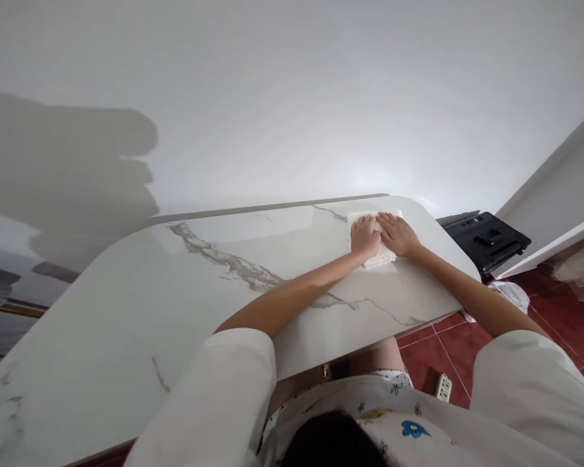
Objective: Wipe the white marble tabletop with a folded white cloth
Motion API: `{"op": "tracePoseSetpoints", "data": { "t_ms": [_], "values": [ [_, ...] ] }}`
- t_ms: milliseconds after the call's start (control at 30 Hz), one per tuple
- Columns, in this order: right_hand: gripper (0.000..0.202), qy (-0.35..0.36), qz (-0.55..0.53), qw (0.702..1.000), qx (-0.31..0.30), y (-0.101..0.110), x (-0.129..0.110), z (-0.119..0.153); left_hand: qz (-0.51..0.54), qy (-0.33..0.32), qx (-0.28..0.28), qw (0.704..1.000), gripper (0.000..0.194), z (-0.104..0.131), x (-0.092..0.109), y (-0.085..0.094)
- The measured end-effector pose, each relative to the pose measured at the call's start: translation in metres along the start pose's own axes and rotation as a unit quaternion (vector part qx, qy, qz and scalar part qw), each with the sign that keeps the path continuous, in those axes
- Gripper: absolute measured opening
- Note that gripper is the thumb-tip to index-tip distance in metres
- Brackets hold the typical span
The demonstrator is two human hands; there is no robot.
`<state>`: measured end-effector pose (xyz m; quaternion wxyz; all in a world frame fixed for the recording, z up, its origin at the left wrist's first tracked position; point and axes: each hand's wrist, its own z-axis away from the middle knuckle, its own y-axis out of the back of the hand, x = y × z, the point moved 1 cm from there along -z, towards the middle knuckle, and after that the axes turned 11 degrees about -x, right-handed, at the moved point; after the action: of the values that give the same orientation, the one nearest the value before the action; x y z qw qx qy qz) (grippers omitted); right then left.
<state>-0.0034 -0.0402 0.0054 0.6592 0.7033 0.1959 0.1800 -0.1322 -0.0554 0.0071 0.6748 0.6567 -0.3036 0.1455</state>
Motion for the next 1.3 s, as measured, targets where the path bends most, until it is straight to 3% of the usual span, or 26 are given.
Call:
{"op": "tracePoseSetpoints", "data": {
  "t_ms": [200, 300, 367, 467, 633, 800, 1067, 1300],
  "values": [
    [0.054, 0.012, -0.009, 1.0, 0.007, 0.009, -0.036, 0.099, 0.059, 0.011, -0.05, 0.997, 0.057, 0.093, 0.033, -0.012],
    [0.053, 0.021, -0.019, 1.0, 0.01, 0.009, -0.042, 0.146, 0.094, 0.008, -0.108, 0.99, 0.064, 0.134, 0.053, -0.019],
    [0.053, 0.02, -0.014, 1.0, 0.013, 0.008, -0.04, 0.171, 0.112, 0.01, -0.153, 0.982, 0.069, 0.151, 0.065, -0.024],
    [0.053, -0.001, 0.001, 1.0, 0.019, 0.006, -0.027, 0.192, 0.114, -0.004, -0.183, 0.977, 0.069, 0.154, 0.083, -0.033],
    [0.053, -0.064, 0.012, 0.998, 0.023, 0.002, 0.01, 0.198, 0.093, -0.051, -0.172, 0.979, 0.061, 0.126, 0.105, -0.051],
    [0.053, -0.079, 0.033, 0.996, 0.017, 0.0, 0.052, 0.177, 0.051, -0.092, -0.129, 0.986, 0.055, 0.083, 0.113, -0.067],
    [0.053, -0.081, 0.056, 0.995, 0.02, -0.004, 0.106, 0.096, -0.077, -0.133, -0.067, 0.986, 0.055, -0.005, 0.098, -0.076],
    [0.052, -0.061, 0.042, 0.997, 0.019, -0.003, 0.132, 0.01, -0.102, -0.101, -0.03, 0.989, 0.053, -0.078, 0.075, -0.063]
  ]
}}
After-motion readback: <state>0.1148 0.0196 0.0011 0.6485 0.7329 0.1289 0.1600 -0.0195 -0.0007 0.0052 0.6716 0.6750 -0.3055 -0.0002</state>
